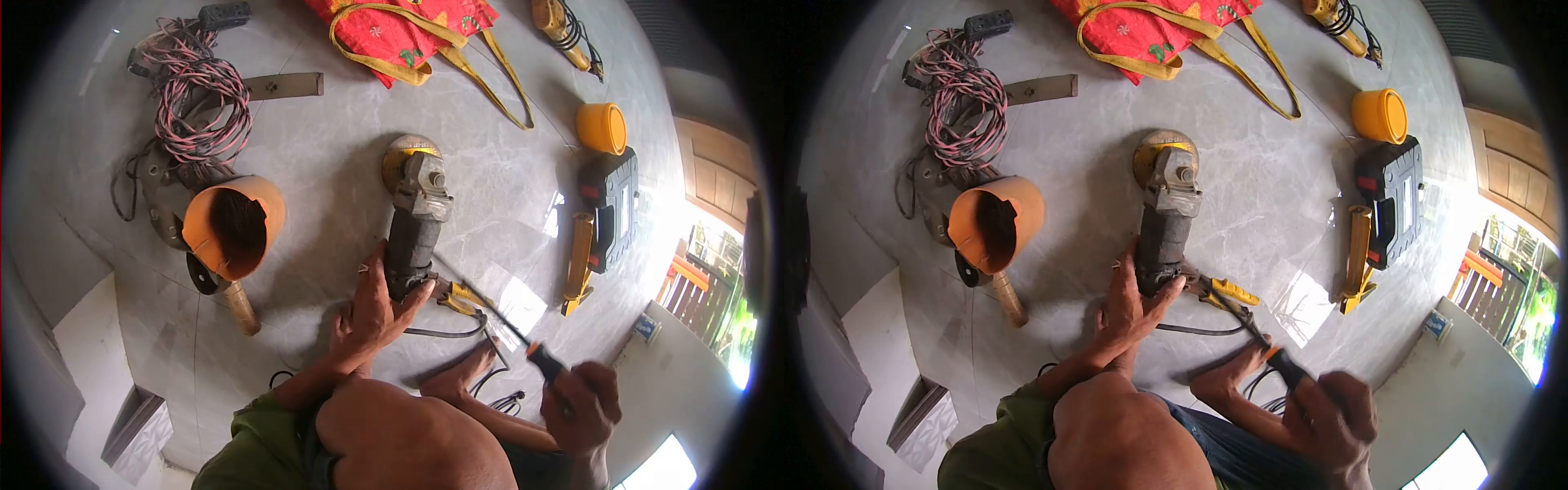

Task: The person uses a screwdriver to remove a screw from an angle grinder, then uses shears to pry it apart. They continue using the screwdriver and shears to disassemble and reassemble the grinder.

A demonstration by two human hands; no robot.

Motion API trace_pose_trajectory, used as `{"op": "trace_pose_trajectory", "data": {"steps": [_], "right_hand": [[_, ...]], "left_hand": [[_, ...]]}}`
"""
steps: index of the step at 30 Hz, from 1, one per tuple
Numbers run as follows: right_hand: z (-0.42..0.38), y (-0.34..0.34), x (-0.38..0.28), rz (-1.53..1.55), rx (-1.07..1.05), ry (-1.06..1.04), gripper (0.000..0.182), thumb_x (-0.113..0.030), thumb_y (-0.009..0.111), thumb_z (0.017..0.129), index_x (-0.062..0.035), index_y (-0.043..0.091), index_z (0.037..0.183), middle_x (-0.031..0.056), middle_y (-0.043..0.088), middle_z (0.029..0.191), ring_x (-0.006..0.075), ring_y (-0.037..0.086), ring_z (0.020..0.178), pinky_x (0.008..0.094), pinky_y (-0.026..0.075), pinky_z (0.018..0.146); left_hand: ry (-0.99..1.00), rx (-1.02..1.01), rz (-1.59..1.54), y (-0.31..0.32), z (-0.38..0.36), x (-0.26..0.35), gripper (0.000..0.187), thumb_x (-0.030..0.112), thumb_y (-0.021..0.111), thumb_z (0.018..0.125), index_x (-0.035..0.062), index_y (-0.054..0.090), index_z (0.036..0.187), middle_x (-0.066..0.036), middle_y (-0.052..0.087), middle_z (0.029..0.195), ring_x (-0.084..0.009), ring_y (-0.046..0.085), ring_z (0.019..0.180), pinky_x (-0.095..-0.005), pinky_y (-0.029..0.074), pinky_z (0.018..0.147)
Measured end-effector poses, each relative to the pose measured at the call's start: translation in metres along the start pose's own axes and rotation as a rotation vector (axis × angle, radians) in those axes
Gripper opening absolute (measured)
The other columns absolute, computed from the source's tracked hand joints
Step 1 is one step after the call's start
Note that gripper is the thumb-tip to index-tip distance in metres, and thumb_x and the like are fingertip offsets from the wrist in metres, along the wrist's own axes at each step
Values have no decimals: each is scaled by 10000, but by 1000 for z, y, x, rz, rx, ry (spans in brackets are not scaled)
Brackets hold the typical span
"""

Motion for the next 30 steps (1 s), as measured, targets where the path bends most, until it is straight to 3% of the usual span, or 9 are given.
{"op": "trace_pose_trajectory", "data": {"steps": [5, 11, 13, 18, 19, 21, 22, 24, 30], "right_hand": [[-16, 0, -29, 17, -138, -2, 430, 28, 842, 600, -47, 700, 999, 145, 623, 852, 253, 661, 741, 346, 528, 571], [-6, 4, -37, 26, -120, -59, 411, 22, 842, 603, -29, 704, 987, 141, 616, 844, 240, 635, 695, 316, 496, 504], [-5, 6, -35, -15, -137, -72, 414, 20, 843, 598, -29, 705, 985, 139, 615, 844, 241, 633, 701, 315, 495, 505], [0, 12, -31, -122, -235, -455, 406, 8, 845, 594, -43, 711, 975, 128, 611, 862, 239, 611, 694, 325, 502, 498], [-1, 13, -35, -121, -236, -456, 406, 8, 845, 594, -43, 711, 975, 128, 611, 862, 239, 611, 694, 325, 502, 498], [0, 15, -36, -14, -167, -51, 389, 6, 833, 588, -69, 716, 951, 112, 606, 864, 235, 602, 696, 322, 508, 495], [-2, 15, -32, -13, -169, -51, 389, 6, 833, 588, -69, 716, 951, 112, 606, 864, 235, 602, 696, 322, 508, 495], [-6, 18, -24, 1, -243, -184, 388, 2, 825, 592, -90, 721, 954, 101, 597, 865, 232, 605, 701, 324, 513, 499], [-2, 16, -27, -30, -268, -249, 377, 8, 817, 620, -77, 719, 974, 108, 582, 872, 227, 605, 686, 320, 513, 492]], "left_hand": [[60, 37, 8, 2, -2, -4, 919, 289, 805, 861, -62, 235, 1491, -345, 517, 1214, -456, 609, 1004, -499, 512, 859], [80, 48, 84, 5, -6, -2, 939, 340, 786, 881, -61, 209, 1504, -352, 514, 1208, -470, 610, 979, -501, 523, 815], [11, 37, 14, 7, -8, -5, 920, 313, 791, 882, -67, 232, 1506, -293, 533, 1214, -391, 606, 1047, -469, 500, 884], [38, 54, 29, 7, -7, -5, 921, 313, 788, 885, -66, 225, 1507, -293, 542, 1199, -397, 614, 1027, -469, 506, 869], [30, 49, 15, 7, -6, -4, 920, 313, 788, 885, -66, 225, 1506, -292, 545, 1196, -397, 616, 1022, -468, 507, 865], [38, 47, 15, 7, -5, -4, 929, 335, 783, 885, -69, 218, 1502, -322, 531, 1193, -431, 614, 997, -488, 516, 834], [46, 45, 15, 6, -5, -4, 939, 357, 779, 884, -71, 211, 1498, -352, 517, 1190, -465, 612, 972, -508, 525, 802], [57, 53, 22, 7, -5, -5, 938, 357, 780, 883, -71, 214, 1496, -352, 516, 1185, -464, 611, 966, -510, 525, 795], [40, 47, 27, 8, -5, -7, 930, 372, 777, 881, -73, 229, 1487, -352, 515, 1178, -468, 610, 958, -516, 526, 786]]}}
Point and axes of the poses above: each hand's wrist, its own z-axis towards the middle knuckle, its own y-axis out of the palm, x = y × z, the point moved 3 cm from there along z, towards the middle knuckle
